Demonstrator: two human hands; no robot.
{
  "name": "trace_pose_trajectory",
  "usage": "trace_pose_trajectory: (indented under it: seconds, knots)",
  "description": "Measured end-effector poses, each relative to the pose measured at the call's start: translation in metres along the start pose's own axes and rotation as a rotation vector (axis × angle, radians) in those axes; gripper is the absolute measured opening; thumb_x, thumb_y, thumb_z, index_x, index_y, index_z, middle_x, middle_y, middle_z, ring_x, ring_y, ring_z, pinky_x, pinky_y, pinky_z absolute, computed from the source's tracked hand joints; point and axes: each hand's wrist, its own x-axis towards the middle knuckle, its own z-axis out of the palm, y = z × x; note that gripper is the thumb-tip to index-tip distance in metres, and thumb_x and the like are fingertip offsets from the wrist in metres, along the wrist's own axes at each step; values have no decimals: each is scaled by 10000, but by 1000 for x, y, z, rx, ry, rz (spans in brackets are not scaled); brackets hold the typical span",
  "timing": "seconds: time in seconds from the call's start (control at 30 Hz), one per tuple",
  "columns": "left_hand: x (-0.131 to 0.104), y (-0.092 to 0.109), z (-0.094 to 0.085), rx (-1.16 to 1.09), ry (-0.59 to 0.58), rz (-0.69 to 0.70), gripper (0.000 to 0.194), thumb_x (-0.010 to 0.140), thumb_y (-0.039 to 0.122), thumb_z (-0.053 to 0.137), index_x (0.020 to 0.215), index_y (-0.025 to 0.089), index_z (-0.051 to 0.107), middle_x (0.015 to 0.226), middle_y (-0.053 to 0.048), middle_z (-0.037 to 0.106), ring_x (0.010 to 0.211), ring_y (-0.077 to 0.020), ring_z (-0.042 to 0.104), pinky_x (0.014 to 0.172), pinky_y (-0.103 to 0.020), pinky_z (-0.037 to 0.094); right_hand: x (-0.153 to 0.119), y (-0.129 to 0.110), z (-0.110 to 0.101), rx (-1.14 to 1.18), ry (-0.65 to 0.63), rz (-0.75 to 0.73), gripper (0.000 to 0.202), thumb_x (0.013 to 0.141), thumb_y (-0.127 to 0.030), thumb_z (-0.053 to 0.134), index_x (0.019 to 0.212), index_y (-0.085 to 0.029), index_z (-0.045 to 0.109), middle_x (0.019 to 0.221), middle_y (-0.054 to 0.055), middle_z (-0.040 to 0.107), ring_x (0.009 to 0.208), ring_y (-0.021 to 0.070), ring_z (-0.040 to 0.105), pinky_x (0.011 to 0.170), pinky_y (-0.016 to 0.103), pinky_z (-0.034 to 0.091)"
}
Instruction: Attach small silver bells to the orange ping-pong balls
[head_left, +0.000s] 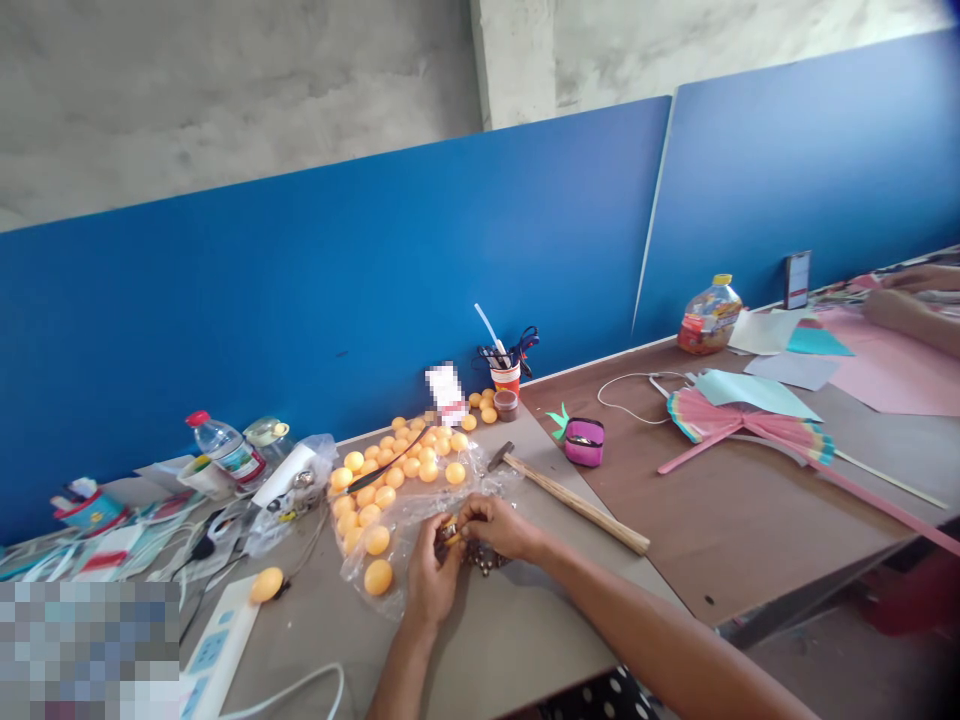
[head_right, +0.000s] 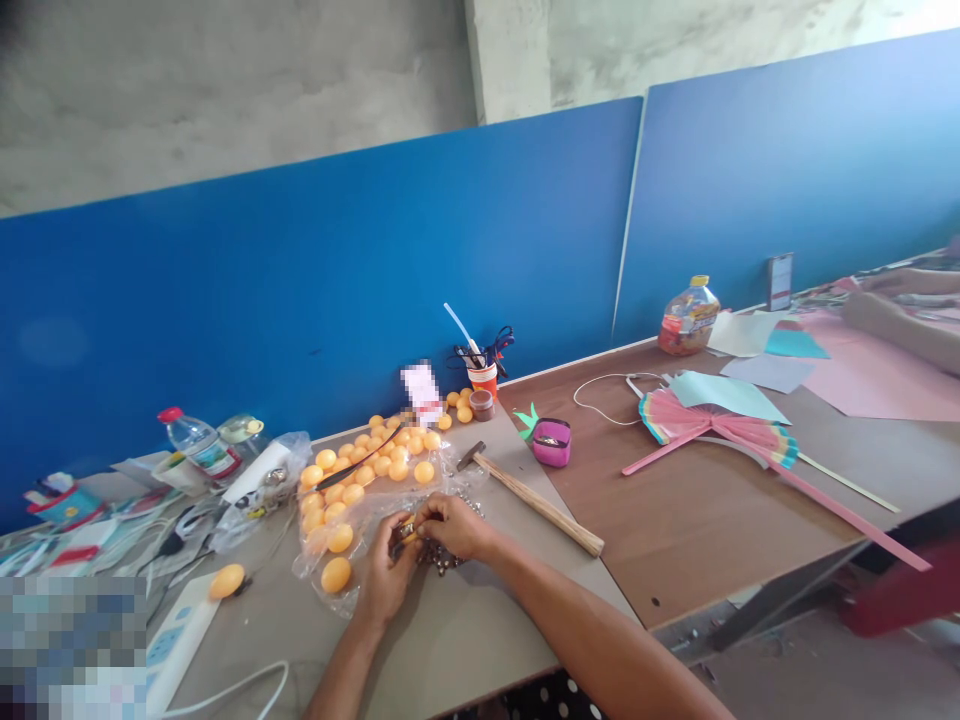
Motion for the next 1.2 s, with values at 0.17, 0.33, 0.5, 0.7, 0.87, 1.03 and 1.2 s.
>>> trace_pose_trajectory:
  seconds: [0.17, 0.33, 0.5, 0.7, 0.87, 1.03, 1.2]
  knots:
    - [1, -4, 0, -8, 11, 6, 322, 747, 313, 651, 1045, 204, 603, 1042, -85, 676, 993, -253, 639, 886, -406, 511, 0, 1, 0, -36, -12, -8, 118, 687, -88, 561, 717, -161, 647, 784, -4, 618, 755, 130, 560, 715, 231, 442]
    - [1, -4, 0, 30, 4, 14, 300, 750, 278, 626, 1041, 211, 597, 1036, -74, 674, 985, -240, 637, 892, -402, 507, -1, 0, 0, -20, 2, 19, 111, 681, -90, 552, 704, -158, 636, 747, -11, 609, 712, 118, 542, 689, 222, 433]
    - [0, -4, 1, 73, 7, 44, 300, 753, 243, 604, 1050, 205, 586, 1033, -83, 673, 984, -244, 628, 893, -419, 500, -1, -1, 1, 45, -11, 64, 102, 663, -81, 548, 678, -154, 618, 675, -26, 580, 635, 101, 505, 633, 215, 414]
    - [0, -4, 1, 84, -9, 58, 304, 747, 234, 610, 1049, 201, 595, 1022, -85, 674, 967, -243, 630, 875, -403, 507, -1, -2, 0, 43, -17, 75, 102, 663, -83, 545, 680, -154, 616, 650, -29, 571, 620, 95, 484, 592, 200, 395]
    - [0, -7, 1, 89, -3, 54, 301, 759, 235, 599, 1057, 197, 590, 1044, -84, 672, 984, -240, 628, 882, -399, 507, 0, 0, -1, 44, -55, 73, 118, 658, -58, 521, 661, -143, 603, 622, -36, 549, 583, 82, 460, 567, 194, 369]
    - [0, -9, 1, 105, -9, 50, 302, 762, 232, 597, 1062, 197, 583, 1044, -81, 673, 983, -237, 633, 879, -397, 509, 0, -1, -1, 50, -49, 88, 107, 655, -74, 524, 663, -144, 604, 616, -32, 550, 582, 86, 458, 559, 195, 363]
    - [1, -8, 2, 127, -8, 82, 288, 770, 227, 587, 1057, 198, 579, 1031, -84, 673, 974, -235, 634, 874, -399, 510, -1, -2, 0, 31, -46, 104, 107, 658, -81, 520, 667, -146, 604, 598, -36, 538, 572, 83, 446, 560, 192, 363]
